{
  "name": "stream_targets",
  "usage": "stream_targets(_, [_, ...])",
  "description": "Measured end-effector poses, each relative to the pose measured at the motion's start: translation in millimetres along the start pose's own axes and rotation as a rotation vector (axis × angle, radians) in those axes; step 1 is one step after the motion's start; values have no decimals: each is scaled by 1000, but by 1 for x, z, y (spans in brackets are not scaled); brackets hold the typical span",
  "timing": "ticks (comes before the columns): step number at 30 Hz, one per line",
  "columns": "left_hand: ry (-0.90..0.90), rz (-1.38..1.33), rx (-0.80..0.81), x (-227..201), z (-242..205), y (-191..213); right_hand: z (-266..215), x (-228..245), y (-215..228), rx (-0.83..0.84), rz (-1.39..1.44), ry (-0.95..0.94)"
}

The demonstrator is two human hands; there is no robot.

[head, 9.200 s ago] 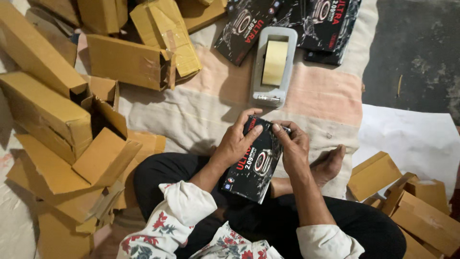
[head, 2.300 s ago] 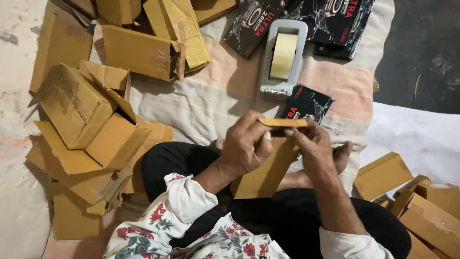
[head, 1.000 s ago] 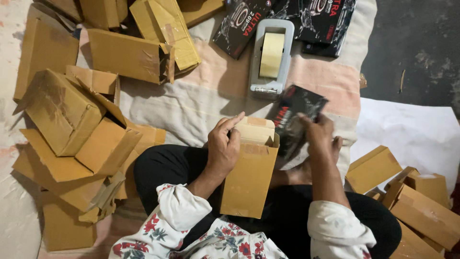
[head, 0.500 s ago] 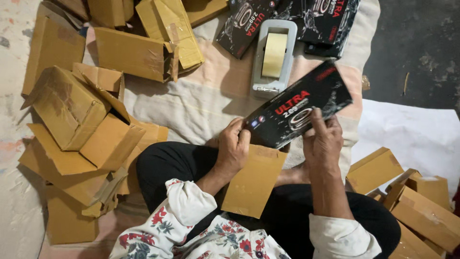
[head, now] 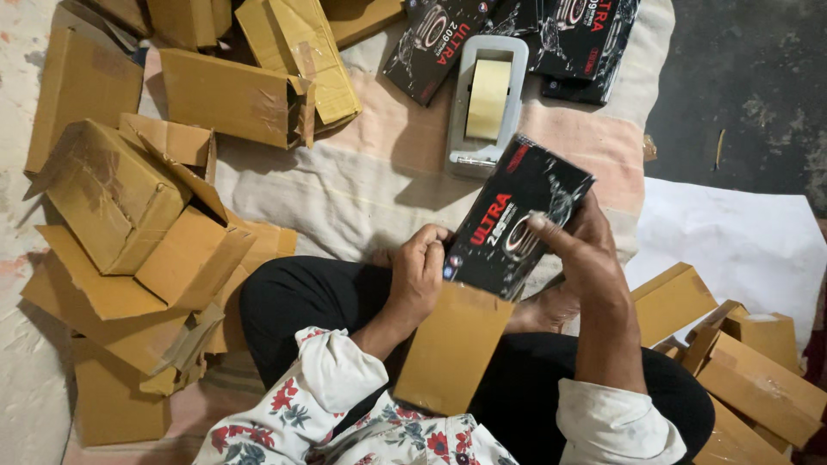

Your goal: The person sits on the floor and repeatedly opens small product boxes, removes the inner packaging containing a smartwatch and accessories, places the product into a plain cardboard shipping box, and seals it with tape. The process is repeated for multiple units.

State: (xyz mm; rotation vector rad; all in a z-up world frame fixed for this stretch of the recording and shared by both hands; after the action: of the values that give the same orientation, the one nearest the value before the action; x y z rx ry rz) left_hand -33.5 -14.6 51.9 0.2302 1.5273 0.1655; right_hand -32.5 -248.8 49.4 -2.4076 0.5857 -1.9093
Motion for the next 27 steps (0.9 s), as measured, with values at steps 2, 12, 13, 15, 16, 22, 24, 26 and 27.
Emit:
stream_targets(2, [19, -5, 13, 3, -3, 1, -2, 4, -4, 38, -22, 50])
stream_targets(12, [118, 35, 87, 2, -30, 7, -12, 4, -11, 220, -3, 120])
stream_targets(13, [132, 30, 95, 3, -32, 7, -12, 3, -11, 248, 2, 127])
stream_targets(15, [81, 26, 147, 2, -35, 7, -14, 3, -10, 232, -16, 115])
stream_targets(16, [57, 25, 174, 2, -37, 7, -15, 4, -10, 224, -25, 109])
stream_targets(22, [163, 85, 315, 10, -41, 7, -13, 9, -12, 81, 10, 137])
stream_targets(24, [-6, 81, 252, 10, -35, 7, -5, 11, -8, 61, -25, 136])
stream_targets(26, [-45, 80, 228, 12, -32, 7, 1, 11, 0, 71, -60, 126])
stream_targets(27, [13, 78, 236, 15, -36, 8, -1, 10, 5, 91, -81, 104])
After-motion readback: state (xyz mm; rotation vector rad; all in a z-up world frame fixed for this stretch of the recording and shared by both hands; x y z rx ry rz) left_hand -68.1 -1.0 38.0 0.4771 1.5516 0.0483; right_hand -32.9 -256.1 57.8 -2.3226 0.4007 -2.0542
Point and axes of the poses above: each hand's wrist, its own z-axis towards the middle knuckle, its own y-axis out of the back of the hand, x = y × z, the point moved 2 cm from there along z, towards the middle knuckle, and after that the axes turned 7 degrees about -x, right-handed, at the moved point
